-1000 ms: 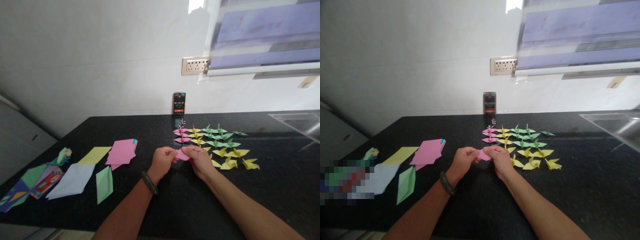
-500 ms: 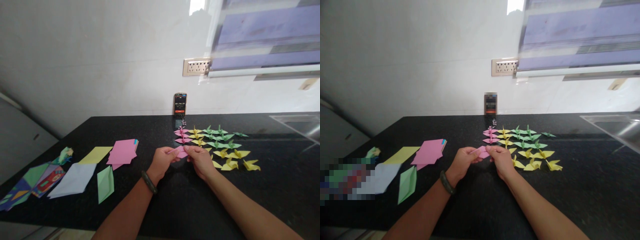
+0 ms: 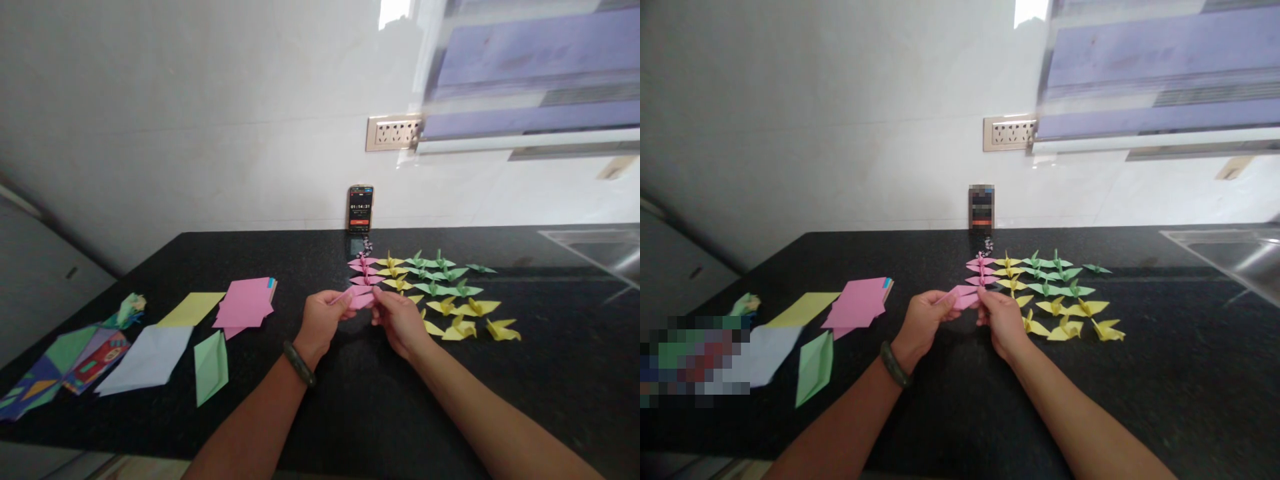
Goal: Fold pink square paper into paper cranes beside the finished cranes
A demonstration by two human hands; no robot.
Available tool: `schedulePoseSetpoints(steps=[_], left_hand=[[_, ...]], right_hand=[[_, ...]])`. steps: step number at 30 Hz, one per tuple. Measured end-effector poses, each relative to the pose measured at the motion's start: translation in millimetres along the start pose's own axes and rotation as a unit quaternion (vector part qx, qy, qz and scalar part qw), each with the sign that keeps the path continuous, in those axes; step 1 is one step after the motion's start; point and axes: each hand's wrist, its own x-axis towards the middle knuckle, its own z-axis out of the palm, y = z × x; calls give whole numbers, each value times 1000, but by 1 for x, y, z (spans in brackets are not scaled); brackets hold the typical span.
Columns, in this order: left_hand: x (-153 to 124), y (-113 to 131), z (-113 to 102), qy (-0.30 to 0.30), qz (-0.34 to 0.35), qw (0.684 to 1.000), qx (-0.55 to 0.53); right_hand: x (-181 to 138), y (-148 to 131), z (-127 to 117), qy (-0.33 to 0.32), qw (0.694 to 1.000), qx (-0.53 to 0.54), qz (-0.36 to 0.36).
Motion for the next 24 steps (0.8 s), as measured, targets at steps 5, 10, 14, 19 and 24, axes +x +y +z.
schedulePoseSetpoints(steps=[5, 10, 14, 19, 24], left_hand=[[2, 0, -2, 3, -45, 999, -16], [0, -1, -2, -48, -85, 995, -28], [-1, -1, -2, -93, -87, 992, -11], [2, -4, -3, -74, -47, 995, -39], [4, -6, -4, -63, -57, 995, -59]], right_hand=[[1, -13, -6, 23, 1000, -6, -18], [-2, -12, -9, -35, 995, -94, -22], [-1, -12, -11, -54, 984, -155, -62], [-4, -9, -9, -97, 986, -130, -28], [-7, -5, -6, -130, 983, -128, -13]])
